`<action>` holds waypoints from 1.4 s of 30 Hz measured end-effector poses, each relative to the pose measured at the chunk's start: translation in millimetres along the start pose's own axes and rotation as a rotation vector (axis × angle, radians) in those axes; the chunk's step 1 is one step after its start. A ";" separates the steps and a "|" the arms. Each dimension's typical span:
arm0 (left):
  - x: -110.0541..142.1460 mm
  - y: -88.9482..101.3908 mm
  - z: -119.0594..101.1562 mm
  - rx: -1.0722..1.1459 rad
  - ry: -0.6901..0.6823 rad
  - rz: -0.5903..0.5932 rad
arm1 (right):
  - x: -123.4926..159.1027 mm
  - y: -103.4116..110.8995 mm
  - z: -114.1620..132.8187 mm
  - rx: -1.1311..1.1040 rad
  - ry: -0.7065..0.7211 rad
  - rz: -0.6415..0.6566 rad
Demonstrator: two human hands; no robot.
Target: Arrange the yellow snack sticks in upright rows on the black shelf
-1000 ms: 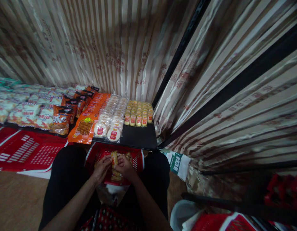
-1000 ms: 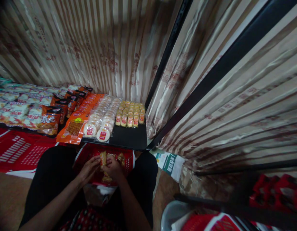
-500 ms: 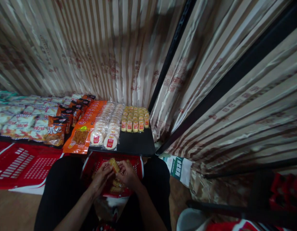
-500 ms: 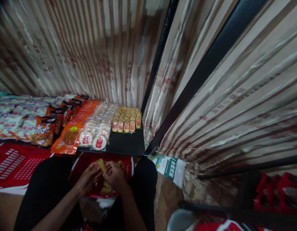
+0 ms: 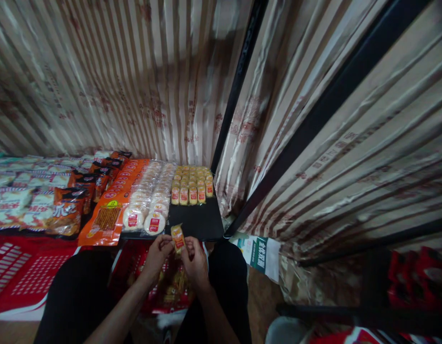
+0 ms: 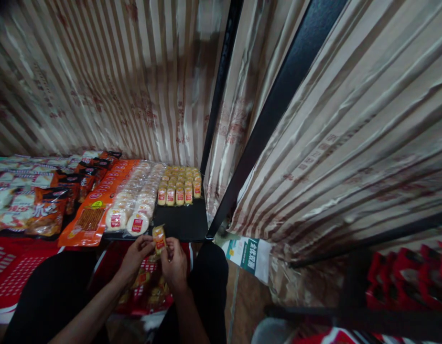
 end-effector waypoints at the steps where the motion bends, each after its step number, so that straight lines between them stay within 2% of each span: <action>1: -0.7 -4.4 -1.5 -0.011 -0.021 -0.003 | -1.0 1.0 -0.1 0.011 -0.006 -0.016; 6: -5.7 -20.0 -4.8 -0.046 -0.101 -0.024 | -6.0 3.8 -0.7 0.077 0.041 -0.086; 14: -18.9 -35.7 -4.8 -0.113 -0.130 -0.042 | -17.4 5.0 3.7 0.222 0.165 -0.225; 23: -34.6 -67.1 -7.4 -0.122 -0.213 0.023 | -46.0 15.9 7.2 0.384 0.192 -0.287; 29: -45.2 -92.6 -13.5 -0.117 -0.288 0.105 | -70.3 13.3 7.0 0.456 0.154 -0.391; 36: -54.0 -109.7 -13.5 -0.208 -0.319 0.116 | -84.9 11.7 7.1 0.411 -0.023 -0.361; 42: -60.2 -128.3 -9.4 -0.285 -0.308 0.118 | -98.3 15.3 0.7 0.335 -0.023 -0.415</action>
Point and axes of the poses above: each hand's wrist, its own x-axis away from the middle knuckle, its own y-axis out of the back of the hand, z = x × y, the point moved 1 cm from there along -x, towards the middle knuckle, and after that the axes turned 14 degrees about -z, right-handed, at the moved point
